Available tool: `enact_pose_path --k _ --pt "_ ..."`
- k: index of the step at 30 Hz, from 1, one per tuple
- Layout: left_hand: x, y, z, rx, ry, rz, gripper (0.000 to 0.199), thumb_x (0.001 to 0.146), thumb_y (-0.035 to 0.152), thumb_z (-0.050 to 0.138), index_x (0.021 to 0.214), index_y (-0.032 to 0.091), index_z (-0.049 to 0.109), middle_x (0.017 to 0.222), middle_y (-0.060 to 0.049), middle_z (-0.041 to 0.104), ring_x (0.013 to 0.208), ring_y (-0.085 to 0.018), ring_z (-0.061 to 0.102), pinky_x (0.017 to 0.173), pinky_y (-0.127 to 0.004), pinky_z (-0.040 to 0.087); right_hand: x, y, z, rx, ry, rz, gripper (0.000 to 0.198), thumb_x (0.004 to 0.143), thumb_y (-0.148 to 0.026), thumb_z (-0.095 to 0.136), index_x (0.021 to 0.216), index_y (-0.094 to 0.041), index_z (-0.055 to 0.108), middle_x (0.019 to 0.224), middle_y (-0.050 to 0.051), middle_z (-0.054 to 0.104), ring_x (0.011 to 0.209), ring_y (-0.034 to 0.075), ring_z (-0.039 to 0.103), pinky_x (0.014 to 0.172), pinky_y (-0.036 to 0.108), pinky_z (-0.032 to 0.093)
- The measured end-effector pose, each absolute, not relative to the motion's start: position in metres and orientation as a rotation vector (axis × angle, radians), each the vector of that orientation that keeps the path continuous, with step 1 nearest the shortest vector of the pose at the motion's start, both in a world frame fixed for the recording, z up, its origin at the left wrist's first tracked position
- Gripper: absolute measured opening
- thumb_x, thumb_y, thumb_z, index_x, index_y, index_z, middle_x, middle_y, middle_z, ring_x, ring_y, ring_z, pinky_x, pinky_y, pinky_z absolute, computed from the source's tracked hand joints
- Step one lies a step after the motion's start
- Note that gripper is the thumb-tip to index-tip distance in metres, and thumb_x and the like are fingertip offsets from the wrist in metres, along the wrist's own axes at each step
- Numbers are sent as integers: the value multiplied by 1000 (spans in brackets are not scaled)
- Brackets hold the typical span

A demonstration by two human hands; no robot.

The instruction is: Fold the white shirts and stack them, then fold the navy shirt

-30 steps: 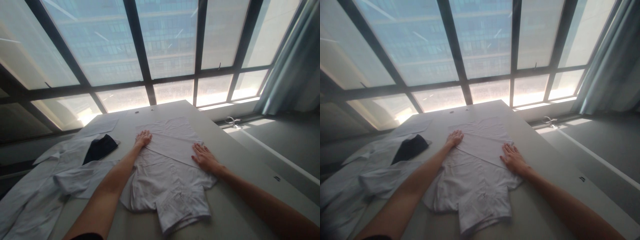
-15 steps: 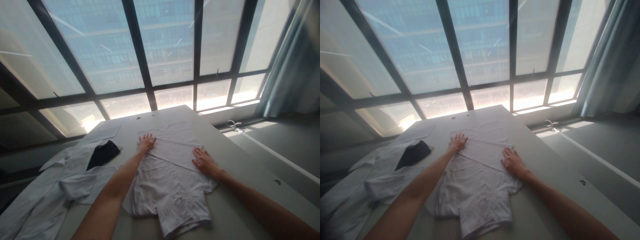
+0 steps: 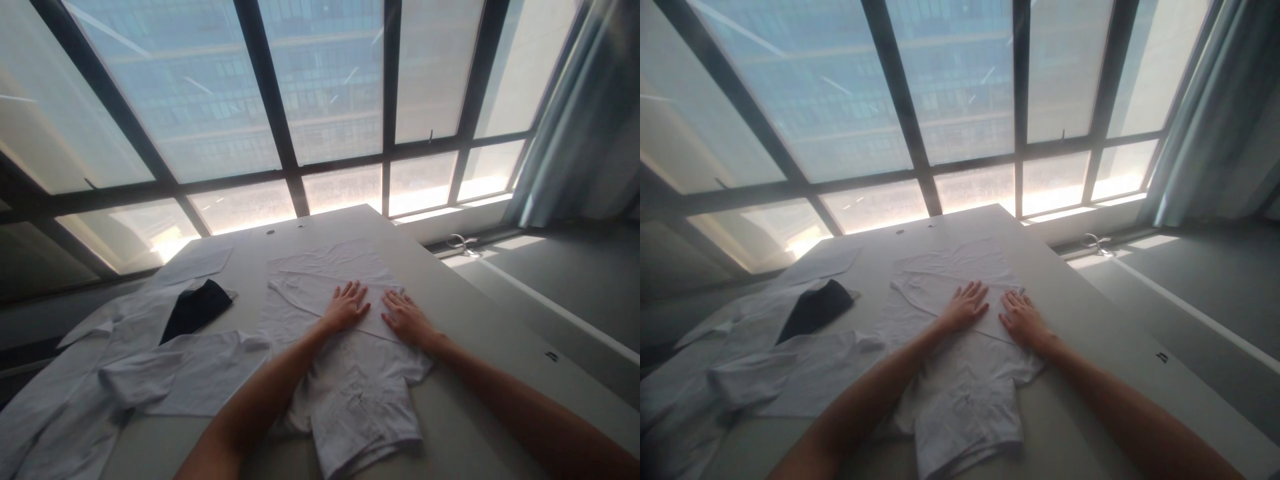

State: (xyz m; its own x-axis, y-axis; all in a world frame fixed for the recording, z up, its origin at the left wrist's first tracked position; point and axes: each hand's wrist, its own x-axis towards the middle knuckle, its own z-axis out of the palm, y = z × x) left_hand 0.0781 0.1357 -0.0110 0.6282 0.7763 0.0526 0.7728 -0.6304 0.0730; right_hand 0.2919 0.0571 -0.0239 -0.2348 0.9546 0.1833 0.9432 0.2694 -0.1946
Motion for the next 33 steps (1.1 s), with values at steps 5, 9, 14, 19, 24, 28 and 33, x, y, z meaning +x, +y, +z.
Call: enact_pose_path --k 5,9,14,19,24,28,33 --pt "76 137 -10 2797 1315 136 67 103 62 23 158 26 31 166 -9 22 153 -30 17 120 -56 18 284 53 -19 -1788 -2257 -25 57 99 -32 41 146 0 47 153 23 44 145 29 36 121 46 22" --pt "79 136 -10 2798 1322 159 64 103 60 25 157 26 33 166 -9 24 153 -30 18 120 -56 19 271 51 -13 -1743 -2203 -63 57 99 -29 40 145 3 47 153 26 43 147 30 32 121 45 23" --pt "79 135 -10 2814 1307 193 61 105 56 22 156 26 36 164 -9 27 152 -31 21 119 -57 21 263 50 -12 -1502 -2334 100 58 102 -35 33 150 -3 43 158 20 36 149 25 29 121 43 25" --pt "78 136 -10 2817 1308 177 58 106 53 24 156 26 35 164 -8 28 152 -29 21 119 -56 21 271 57 -23 -1663 -2341 113 66 103 -44 31 152 0 38 159 22 34 150 28 27 122 45 21" --pt "78 136 -10 2810 1303 186 59 105 54 26 156 26 35 165 -8 27 152 -29 21 120 -55 21 280 59 -24 -1834 -2270 91 67 102 -44 32 153 -1 36 161 21 30 151 28 23 122 45 19" --pt "78 136 -8 2800 1302 180 59 105 54 27 156 26 36 165 -8 27 152 -29 21 120 -55 20 285 60 -22 -1943 -2194 110 67 103 -45 31 155 -4 33 162 18 28 152 27 22 122 46 17" --pt "77 136 -8 2799 1294 172 59 105 53 27 156 26 36 165 -7 27 152 -29 20 120 -55 20 296 68 -22 -2018 -2112 120 63 103 -43 32 156 -9 34 163 14 28 152 26 20 122 47 16"
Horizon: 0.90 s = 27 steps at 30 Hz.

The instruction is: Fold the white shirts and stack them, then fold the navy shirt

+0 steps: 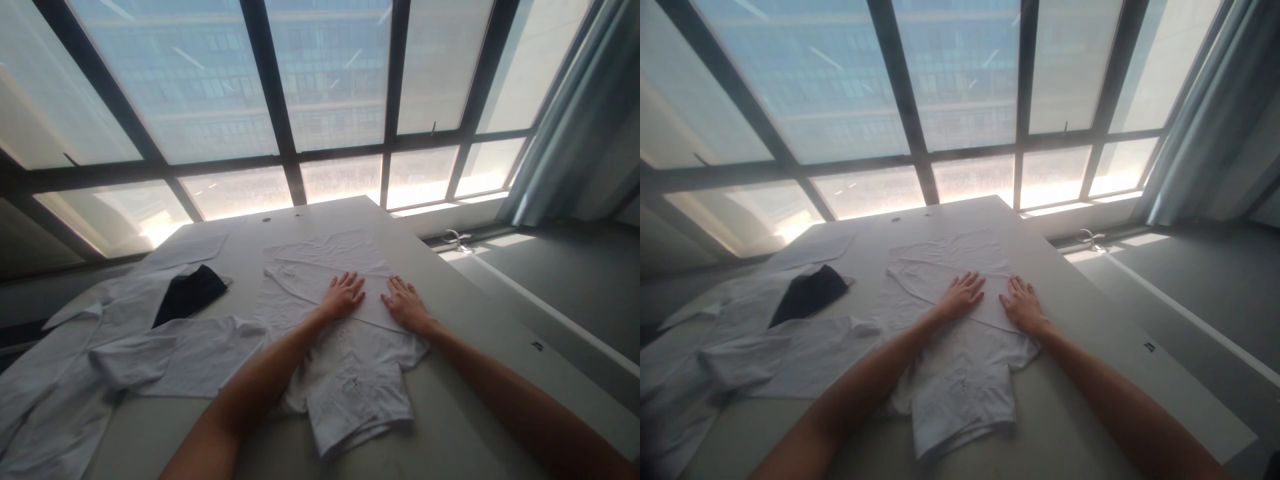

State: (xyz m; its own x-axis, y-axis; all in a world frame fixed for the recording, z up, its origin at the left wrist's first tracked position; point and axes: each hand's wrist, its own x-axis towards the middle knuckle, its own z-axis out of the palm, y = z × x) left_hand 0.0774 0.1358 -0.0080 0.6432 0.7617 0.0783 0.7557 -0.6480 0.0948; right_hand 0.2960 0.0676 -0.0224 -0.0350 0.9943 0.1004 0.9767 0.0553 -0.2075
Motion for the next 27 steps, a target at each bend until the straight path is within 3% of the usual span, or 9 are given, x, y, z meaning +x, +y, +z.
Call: enact_pose_path --k 11,18,27 --pt "77 137 -8 2782 1301 162 59 104 54 28 156 28 35 165 -7 26 152 -29 20 120 -55 19 318 83 -27 -2008 -1853 84 56 103 -38 32 147 -7 46 155 18 43 146 27 35 118 46 26" --pt "77 136 -10 2791 1306 183 58 104 54 28 155 28 36 164 -7 28 152 -29 21 120 -55 20 297 68 -16 -1770 -2011 -72 53 101 -28 33 147 -6 47 157 17 40 149 26 28 122 45 19" --pt "78 136 -8 2784 1297 178 60 104 57 27 156 27 36 165 -7 27 152 -29 21 120 -56 19 281 63 -18 -1513 -2411 169 56 101 -34 40 153 -12 42 159 14 37 149 24 28 122 45 22"
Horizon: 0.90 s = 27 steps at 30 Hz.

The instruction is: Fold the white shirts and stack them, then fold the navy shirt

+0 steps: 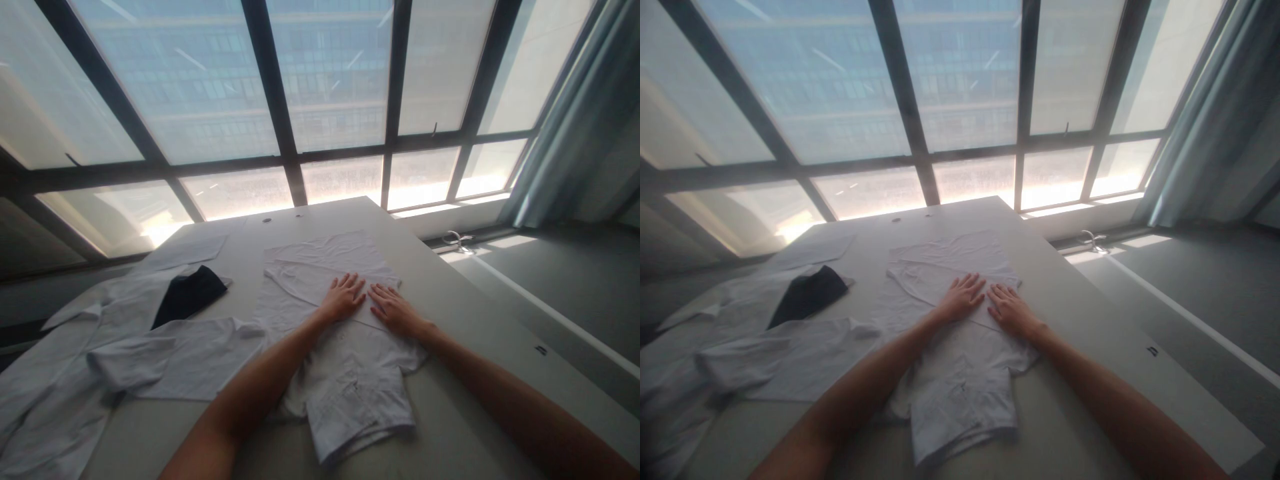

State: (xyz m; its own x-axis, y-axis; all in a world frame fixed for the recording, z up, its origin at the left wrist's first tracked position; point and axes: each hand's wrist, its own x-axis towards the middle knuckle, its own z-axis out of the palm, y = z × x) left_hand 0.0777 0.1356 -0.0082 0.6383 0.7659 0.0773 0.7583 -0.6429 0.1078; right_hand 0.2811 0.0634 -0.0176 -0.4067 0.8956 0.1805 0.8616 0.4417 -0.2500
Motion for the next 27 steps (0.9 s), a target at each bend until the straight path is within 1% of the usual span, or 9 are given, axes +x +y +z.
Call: enact_pose_path --k 6,9,13,15,18,21,24,26,27 --pt "78 135 -6 2773 1303 170 59 103 56 28 156 29 35 165 -6 27 152 -28 20 120 -55 19 286 64 -18 -1506 -2407 180 56 101 -34 40 153 -14 42 159 14 37 149 23 30 122 43 22" --pt "78 136 -7 2771 1302 166 59 103 56 28 156 29 35 165 -6 26 152 -28 19 120 -55 19 287 64 -19 -1538 -2441 175 57 103 -37 37 155 -15 37 161 13 32 150 24 25 122 45 19" --pt "77 137 -8 2779 1288 176 60 104 56 26 156 28 35 165 -7 26 152 -29 20 120 -57 19 286 58 -20 -1654 -2478 184 66 103 -52 38 158 -17 32 164 17 20 152 32 14 121 51 17" --pt "77 137 -9 2786 1285 185 60 104 56 27 156 27 36 165 -7 27 152 -30 20 120 -57 19 281 51 -18 -1715 -2448 171 69 101 -55 40 158 -16 33 164 21 20 152 36 14 120 52 19" --pt "77 137 -9 2786 1293 179 59 104 54 28 156 27 35 165 -7 27 152 -29 20 120 -55 20 271 39 -12 -1785 -2369 73 66 101 -52 42 154 -13 41 159 25 32 149 38 25 118 51 22" --pt "77 136 -9 2782 1305 169 58 104 54 29 156 29 35 165 -6 27 152 -28 20 120 -55 20 262 31 -2 -1855 -2287 -38 54 102 -45 40 140 -10 56 146 26 51 139 36 44 115 48 28" --pt "78 135 -7 2778 1310 166 58 104 54 29 156 28 36 165 -6 26 152 -29 20 120 -55 20 258 27 10 -1900 -2235 -69 42 104 -39 36 117 -13 67 118 22 70 115 31 63 107 42 37" --pt "78 135 -7 2773 1309 166 59 103 54 30 156 28 36 165 -6 26 152 -29 20 120 -55 19 259 26 16 -1940 -2203 -61 40 104 -36 33 109 -16 67 101 18 74 98 28 69 96 39 44" --pt "78 135 -7 2771 1308 168 59 103 54 30 156 28 36 165 -6 26 152 -29 20 120 -55 19 259 26 19 -1957 -2187 -60 39 104 -35 33 107 -17 67 96 17 74 93 28 70 91 38 47"
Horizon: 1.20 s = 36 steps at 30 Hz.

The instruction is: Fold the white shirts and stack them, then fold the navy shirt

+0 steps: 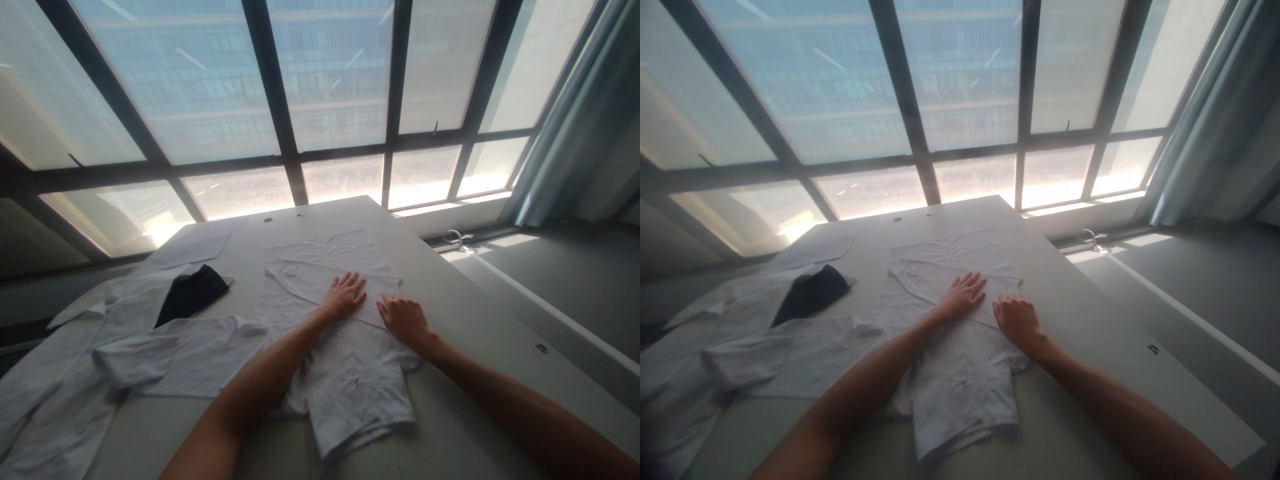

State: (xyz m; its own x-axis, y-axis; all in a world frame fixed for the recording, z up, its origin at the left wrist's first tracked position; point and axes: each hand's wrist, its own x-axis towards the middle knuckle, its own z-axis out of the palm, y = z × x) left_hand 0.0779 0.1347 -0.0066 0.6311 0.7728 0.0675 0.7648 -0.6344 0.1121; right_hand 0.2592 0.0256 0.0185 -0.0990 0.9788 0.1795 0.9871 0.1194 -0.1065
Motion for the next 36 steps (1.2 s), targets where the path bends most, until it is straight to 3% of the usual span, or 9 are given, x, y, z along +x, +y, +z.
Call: enact_pose_path --k 3,6,10,13,16,21,36 --pt "78 134 -7 2770 1308 177 58 103 54 30 155 28 36 165 -6 27 152 -29 20 120 -55 19 260 25 20 -1920 -2156 -50 36 103 -31 34 109 -18 67 95 15 74 92 27 69 87 36 48" --pt "78 135 -7 2773 1302 180 58 104 54 30 155 27 37 165 -7 27 152 -29 20 120 -56 19 257 24 15 -1686 -2235 10 36 102 -29 38 123 -18 65 120 14 71 114 26 63 101 35 44" --pt "76 135 -8 2776 1297 182 56 104 51 30 155 29 37 165 -5 27 152 -28 20 120 -55 20 253 25 -1 -1500 -2378 108 53 103 -37 40 150 -12 45 155 16 44 145 27 37 119 41 27" --pt "76 136 -9 2776 1301 174 54 105 48 30 155 30 37 165 -4 27 152 -27 20 120 -54 20 253 27 -11 -1541 -2403 165 61 103 -41 39 156 -11 34 161 18 32 150 28 26 121 44 23" --pt "76 137 -10 2789 1289 181 54 105 48 29 155 28 37 164 -6 28 152 -28 21 120 -55 21 254 28 -18 -1677 -2337 127 63 103 -44 40 157 -12 34 162 20 28 151 33 21 121 48 22" --pt "76 139 -13 2807 1289 197 55 105 49 28 155 28 36 164 -6 29 152 -28 22 120 -55 22 253 28 -19 -1856 -2225 50 68 103 -49 39 152 -1 40 159 27 30 151 34 22 121 47 20" --pt "76 139 -12 2812 1284 202 55 105 49 28 155 27 37 164 -6 29 152 -28 23 120 -55 22 263 41 -20 -1835 -2160 68 60 101 -39 41 149 -5 45 157 20 39 148 29 31 121 44 23"
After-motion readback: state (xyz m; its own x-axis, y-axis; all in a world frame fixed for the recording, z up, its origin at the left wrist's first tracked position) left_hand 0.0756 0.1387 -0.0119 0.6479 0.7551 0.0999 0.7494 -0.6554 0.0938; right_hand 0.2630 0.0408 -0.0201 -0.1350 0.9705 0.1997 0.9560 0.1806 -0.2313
